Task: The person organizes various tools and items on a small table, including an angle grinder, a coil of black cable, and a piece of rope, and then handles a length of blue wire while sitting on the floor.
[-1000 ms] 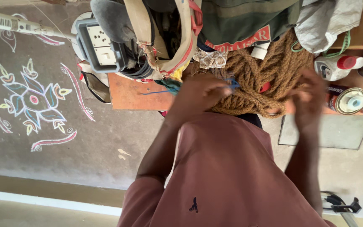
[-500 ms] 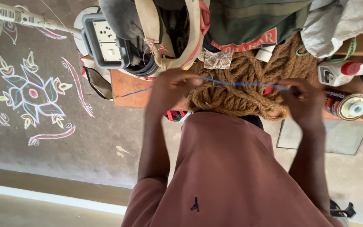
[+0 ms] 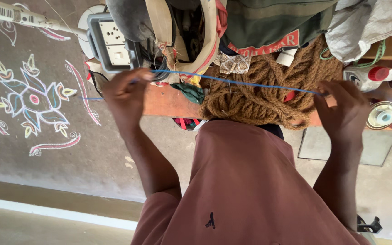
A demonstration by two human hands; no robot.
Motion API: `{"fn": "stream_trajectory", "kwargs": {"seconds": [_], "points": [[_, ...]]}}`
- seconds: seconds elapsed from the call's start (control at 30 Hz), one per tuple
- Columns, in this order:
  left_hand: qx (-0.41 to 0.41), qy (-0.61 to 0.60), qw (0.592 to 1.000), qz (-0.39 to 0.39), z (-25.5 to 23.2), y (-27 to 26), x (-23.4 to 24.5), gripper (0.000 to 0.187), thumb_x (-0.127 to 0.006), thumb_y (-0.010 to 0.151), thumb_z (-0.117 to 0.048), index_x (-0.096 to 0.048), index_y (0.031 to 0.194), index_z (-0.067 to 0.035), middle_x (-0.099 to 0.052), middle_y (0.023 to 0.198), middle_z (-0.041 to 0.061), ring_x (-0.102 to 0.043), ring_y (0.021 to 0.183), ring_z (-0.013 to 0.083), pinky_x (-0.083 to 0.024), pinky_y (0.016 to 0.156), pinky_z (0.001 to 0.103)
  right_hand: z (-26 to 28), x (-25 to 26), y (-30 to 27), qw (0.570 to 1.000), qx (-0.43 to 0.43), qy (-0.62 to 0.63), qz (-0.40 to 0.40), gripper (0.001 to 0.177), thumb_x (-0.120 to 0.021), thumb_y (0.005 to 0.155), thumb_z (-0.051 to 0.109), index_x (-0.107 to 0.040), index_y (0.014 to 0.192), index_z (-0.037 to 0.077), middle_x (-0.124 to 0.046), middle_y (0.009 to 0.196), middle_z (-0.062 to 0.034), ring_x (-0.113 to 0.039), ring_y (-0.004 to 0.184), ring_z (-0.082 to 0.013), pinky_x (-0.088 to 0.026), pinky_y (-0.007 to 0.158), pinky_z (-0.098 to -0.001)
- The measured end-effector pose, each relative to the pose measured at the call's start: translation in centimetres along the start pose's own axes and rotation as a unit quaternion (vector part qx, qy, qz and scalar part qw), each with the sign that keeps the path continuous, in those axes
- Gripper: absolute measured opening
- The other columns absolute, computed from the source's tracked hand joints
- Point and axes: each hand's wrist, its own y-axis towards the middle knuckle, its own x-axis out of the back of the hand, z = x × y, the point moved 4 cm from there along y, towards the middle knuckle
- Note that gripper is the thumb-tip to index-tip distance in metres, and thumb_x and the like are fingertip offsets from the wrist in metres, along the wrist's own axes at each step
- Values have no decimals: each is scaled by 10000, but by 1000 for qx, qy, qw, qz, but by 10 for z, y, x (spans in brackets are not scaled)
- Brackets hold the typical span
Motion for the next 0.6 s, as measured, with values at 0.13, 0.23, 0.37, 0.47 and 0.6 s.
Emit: {"fn": "stream_trajectory", "kwargs": {"seconds": [0.13, 0.23, 0.37, 0.47, 0.6], "points": [[32, -32, 997, -56, 12, -3, 12, 136, -829, 945, -23, -791, 1075, -39, -703, 846, -16, -456, 649, 28, -324, 584, 213, -24, -15, -1, 990, 47, -130, -22, 141, -879, 963, 87, -759, 1037, 98, -752, 1067, -67, -690, 1021, -246, -521, 922, -398], [68, -27, 997, -20, 22, -9, -5, 155, -801, 964, -38, -783, 1119, -33, -698, 864, -26, -479, 680, 23, -366, 598, 211, -37, -25, -13, 997, 16, -72, -24, 237, -787, 903, 71, -721, 1131, 76, -737, 1201, -90, -612, 1085, -273, -490, 977, -375], [106, -34, 979, 172, 24, -13, -40, 390, -788, 928, -95, -713, 1304, -27, -583, 910, 48, -515, 795, 82, -488, 738, 258, -29, -22, -13, 999, 9, -20, -40, 218, -799, 918, 59, -729, 1124, 39, -718, 1122, -115, -602, 1034, -290, -468, 961, -399], [93, 9, 963, 253, 10, -17, -57, 477, -804, 927, -192, -636, 1342, -28, -631, 1002, 82, -598, 935, 151, -501, 858, 317, -15, -28, -9, 998, 28, 15, -62, 208, -821, 972, 101, -743, 1148, 23, -715, 1115, -132, -608, 1049, -280, -473, 962, -406], [51, -13, 961, 272, -10, -7, -60, 494, -775, 944, -241, -620, 1361, -25, -645, 1112, 99, -623, 1060, 200, -487, 920, 344, 3, -33, -8, 994, 54, 63, -74, 326, -858, 1002, 220, -682, 1196, 26, -693, 1164, -142, -585, 1028, -277, -463, 919, -425]]}}
